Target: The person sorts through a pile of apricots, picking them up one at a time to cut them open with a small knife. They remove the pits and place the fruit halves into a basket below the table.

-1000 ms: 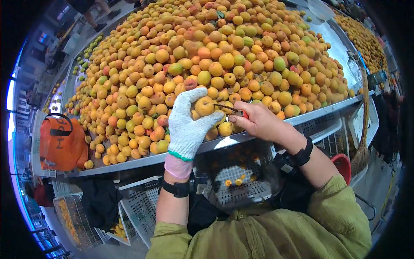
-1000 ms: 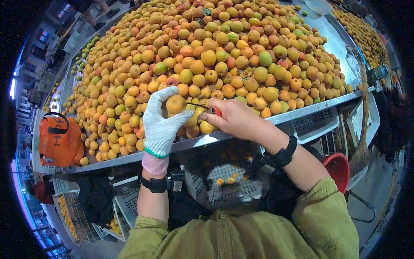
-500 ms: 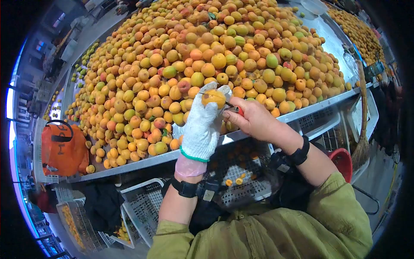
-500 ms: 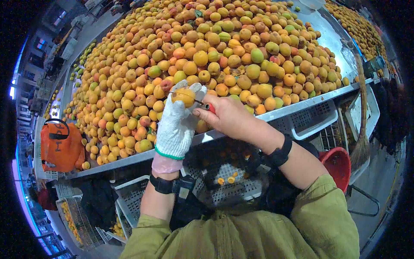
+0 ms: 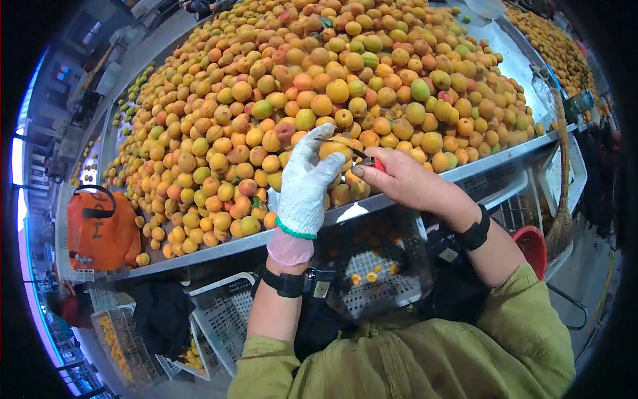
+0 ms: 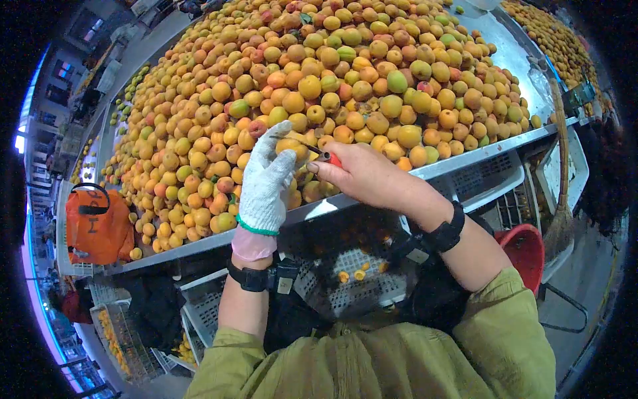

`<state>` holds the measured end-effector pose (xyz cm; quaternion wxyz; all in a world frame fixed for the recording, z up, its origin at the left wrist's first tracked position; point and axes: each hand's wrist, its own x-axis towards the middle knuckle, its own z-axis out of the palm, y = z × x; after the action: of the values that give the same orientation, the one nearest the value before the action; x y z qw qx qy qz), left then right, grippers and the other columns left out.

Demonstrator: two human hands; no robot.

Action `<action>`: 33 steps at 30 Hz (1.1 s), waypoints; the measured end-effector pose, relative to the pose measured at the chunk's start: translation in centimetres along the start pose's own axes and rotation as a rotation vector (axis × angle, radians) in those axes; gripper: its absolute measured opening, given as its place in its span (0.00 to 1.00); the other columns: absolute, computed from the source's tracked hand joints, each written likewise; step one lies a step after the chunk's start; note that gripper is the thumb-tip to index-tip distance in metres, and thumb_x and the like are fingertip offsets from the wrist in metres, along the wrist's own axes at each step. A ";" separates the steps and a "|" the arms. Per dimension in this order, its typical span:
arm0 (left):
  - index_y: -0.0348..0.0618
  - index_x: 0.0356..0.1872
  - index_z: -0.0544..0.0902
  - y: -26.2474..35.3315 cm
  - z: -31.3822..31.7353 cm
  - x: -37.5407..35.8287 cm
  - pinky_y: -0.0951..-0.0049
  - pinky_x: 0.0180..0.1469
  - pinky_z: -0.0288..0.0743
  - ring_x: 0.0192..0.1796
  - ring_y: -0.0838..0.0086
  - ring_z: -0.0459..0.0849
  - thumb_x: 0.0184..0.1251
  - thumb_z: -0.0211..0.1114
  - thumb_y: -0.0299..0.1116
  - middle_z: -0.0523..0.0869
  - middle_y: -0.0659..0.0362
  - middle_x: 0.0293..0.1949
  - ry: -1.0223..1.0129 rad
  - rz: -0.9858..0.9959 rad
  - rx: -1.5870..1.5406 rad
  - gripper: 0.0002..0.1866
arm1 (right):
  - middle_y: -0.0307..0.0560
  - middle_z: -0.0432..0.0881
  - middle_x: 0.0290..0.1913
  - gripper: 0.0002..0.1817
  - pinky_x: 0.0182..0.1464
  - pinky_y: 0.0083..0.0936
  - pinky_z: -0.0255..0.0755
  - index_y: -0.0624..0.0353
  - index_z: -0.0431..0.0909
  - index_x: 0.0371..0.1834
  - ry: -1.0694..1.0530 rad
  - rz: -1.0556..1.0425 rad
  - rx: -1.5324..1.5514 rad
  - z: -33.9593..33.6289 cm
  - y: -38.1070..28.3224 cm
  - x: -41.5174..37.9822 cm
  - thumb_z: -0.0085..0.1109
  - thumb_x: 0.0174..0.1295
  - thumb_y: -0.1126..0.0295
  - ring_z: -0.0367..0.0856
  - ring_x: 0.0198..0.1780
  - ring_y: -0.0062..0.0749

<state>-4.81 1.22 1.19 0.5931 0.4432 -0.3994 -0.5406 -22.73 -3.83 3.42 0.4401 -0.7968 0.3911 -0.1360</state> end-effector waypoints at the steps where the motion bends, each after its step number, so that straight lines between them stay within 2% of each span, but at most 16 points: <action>1: 0.34 0.62 0.68 -0.2 0.1 -0.1 0.76 0.53 0.75 0.52 0.76 0.79 0.71 0.57 0.30 0.78 0.54 0.53 -0.001 -0.005 0.001 0.22 | 0.62 0.80 0.31 0.19 0.37 0.44 0.71 0.62 0.70 0.38 0.000 0.004 0.004 0.7 0.4 0.0 0.51 0.68 0.54 0.80 0.38 0.58; 4: 0.35 0.61 0.69 -2.4 1.1 -0.1 0.75 0.54 0.75 0.51 0.74 0.79 0.72 0.58 0.34 0.78 0.55 0.52 0.145 -0.106 -0.603 0.21 | 0.63 0.80 0.31 0.19 0.38 0.44 0.71 0.63 0.69 0.38 0.112 -0.035 0.102 2.7 0.6 0.4 0.51 0.68 0.54 0.80 0.38 0.59; 6: 0.36 0.60 0.70 -2.9 1.2 0.3 0.74 0.56 0.74 0.52 0.73 0.79 0.72 0.58 0.34 0.78 0.56 0.52 0.153 -0.124 -0.721 0.21 | 0.62 0.80 0.30 0.20 0.38 0.44 0.71 0.64 0.68 0.38 0.171 0.034 0.113 2.9 -0.1 0.4 0.51 0.69 0.54 0.80 0.38 0.58; 10: 0.35 0.59 0.71 -1.6 0.8 0.1 0.74 0.55 0.75 0.51 0.74 0.80 0.71 0.59 0.34 0.79 0.56 0.51 0.116 -0.061 -0.456 0.20 | 0.59 0.79 0.28 0.18 0.36 0.40 0.71 0.64 0.68 0.38 0.108 -0.033 0.186 2.4 0.5 0.0 0.50 0.70 0.57 0.80 0.34 0.54; 12: 0.35 0.58 0.72 0.2 0.6 0.0 0.73 0.54 0.76 0.50 0.73 0.81 0.70 0.60 0.35 0.80 0.56 0.50 0.027 0.074 0.197 0.20 | 0.59 0.79 0.29 0.18 0.36 0.39 0.71 0.64 0.68 0.39 0.080 -0.033 0.145 1.0 0.1 -0.1 0.50 0.70 0.57 0.80 0.34 0.52; 13: 0.33 0.58 0.72 0.4 0.8 -0.1 0.72 0.52 0.77 0.48 0.73 0.81 0.70 0.60 0.37 0.81 0.56 0.49 0.030 0.082 0.223 0.21 | 0.59 0.79 0.29 0.17 0.36 0.39 0.71 0.64 0.69 0.39 0.046 -0.028 0.102 0.8 0.1 -0.2 0.50 0.70 0.57 0.79 0.33 0.51; 14: 0.33 0.58 0.72 -0.2 0.7 0.0 0.72 0.52 0.77 0.48 0.73 0.81 0.70 0.60 0.37 0.81 0.56 0.49 0.031 0.077 0.222 0.21 | 0.59 0.79 0.29 0.17 0.36 0.39 0.71 0.64 0.69 0.39 0.043 -0.024 0.104 1.2 0.1 -0.4 0.50 0.70 0.57 0.79 0.33 0.51; 16: 0.34 0.57 0.72 -1.9 0.2 0.6 0.71 0.53 0.77 0.49 0.72 0.81 0.71 0.59 0.38 0.81 0.56 0.49 0.041 -0.021 -0.164 0.20 | 0.59 0.78 0.30 0.17 0.36 0.39 0.71 0.63 0.69 0.40 0.042 0.021 0.224 2.1 0.0 -0.6 0.50 0.70 0.57 0.79 0.34 0.51; 17: 0.37 0.57 0.73 -2.6 0.4 0.8 0.71 0.53 0.77 0.50 0.72 0.81 0.72 0.58 0.37 0.80 0.56 0.49 0.035 -0.074 -0.517 0.19 | 0.60 0.78 0.28 0.17 0.35 0.42 0.71 0.63 0.69 0.40 0.050 0.065 0.207 2.6 0.0 -0.8 0.51 0.69 0.57 0.79 0.34 0.56; 18: 0.37 0.57 0.73 -2.4 0.6 0.6 0.71 0.53 0.77 0.50 0.72 0.81 0.72 0.58 0.37 0.80 0.56 0.49 0.035 -0.071 -0.517 0.19 | 0.60 0.78 0.28 0.17 0.35 0.42 0.71 0.63 0.69 0.40 0.050 0.063 0.205 2.4 -0.1 -0.8 0.51 0.69 0.57 0.79 0.34 0.56; 20: 0.37 0.58 0.72 -1.8 1.0 -0.1 0.69 0.54 0.77 0.53 0.72 0.79 0.73 0.57 0.36 0.79 0.56 0.50 0.044 0.024 -0.256 0.18 | 0.61 0.78 0.27 0.17 0.35 0.44 0.71 0.63 0.69 0.40 0.157 0.050 0.116 2.2 -0.2 -0.8 0.51 0.69 0.57 0.79 0.34 0.59; 22: 0.36 0.59 0.71 -2.0 0.6 0.7 0.70 0.54 0.76 0.54 0.72 0.78 0.72 0.58 0.35 0.78 0.56 0.52 0.076 -0.076 -0.428 0.20 | 0.62 0.78 0.26 0.17 0.34 0.46 0.71 0.63 0.69 0.40 0.157 0.043 0.047 2.0 0.1 -0.8 0.51 0.68 0.58 0.79 0.34 0.61; 24: 0.35 0.60 0.70 -1.8 0.5 1.0 0.71 0.55 0.75 0.53 0.72 0.79 0.72 0.58 0.35 0.78 0.57 0.51 0.113 0.100 -0.086 0.20 | 0.63 0.79 0.27 0.17 0.34 0.48 0.71 0.63 0.69 0.40 0.160 0.023 -0.004 2.3 0.5 -0.6 0.52 0.68 0.57 0.79 0.34 0.62; 26: 0.36 0.59 0.70 -2.0 0.8 0.4 0.72 0.55 0.75 0.52 0.72 0.79 0.72 0.58 0.35 0.78 0.57 0.52 0.125 0.074 -0.112 0.20 | 0.63 0.79 0.27 0.17 0.35 0.49 0.71 0.62 0.69 0.40 0.211 0.009 0.001 3.7 1.2 -0.4 0.52 0.67 0.57 0.79 0.34 0.62; 29: 0.36 0.57 0.72 -2.8 1.5 -0.2 0.71 0.55 0.75 0.53 0.70 0.80 0.73 0.58 0.36 0.80 0.53 0.52 0.126 -0.092 -0.580 0.18 | 0.62 0.80 0.27 0.18 0.36 0.50 0.72 0.62 0.69 0.39 0.259 0.013 -0.032 4.2 0.4 0.2 0.53 0.67 0.56 0.80 0.34 0.62; 33: 0.37 0.56 0.73 -2.3 1.7 -0.4 0.70 0.56 0.75 0.53 0.68 0.81 0.73 0.57 0.39 0.80 0.52 0.52 0.137 -0.105 -0.640 0.18 | 0.61 0.79 0.25 0.18 0.33 0.49 0.72 0.62 0.69 0.38 0.269 -0.024 -0.046 4.5 0.4 0.2 0.54 0.66 0.55 0.80 0.32 0.61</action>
<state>-7.14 1.36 -0.55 0.6990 0.2896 -0.1450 -0.6376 -20.30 -1.42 0.44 0.3636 -0.7857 0.4403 -0.2379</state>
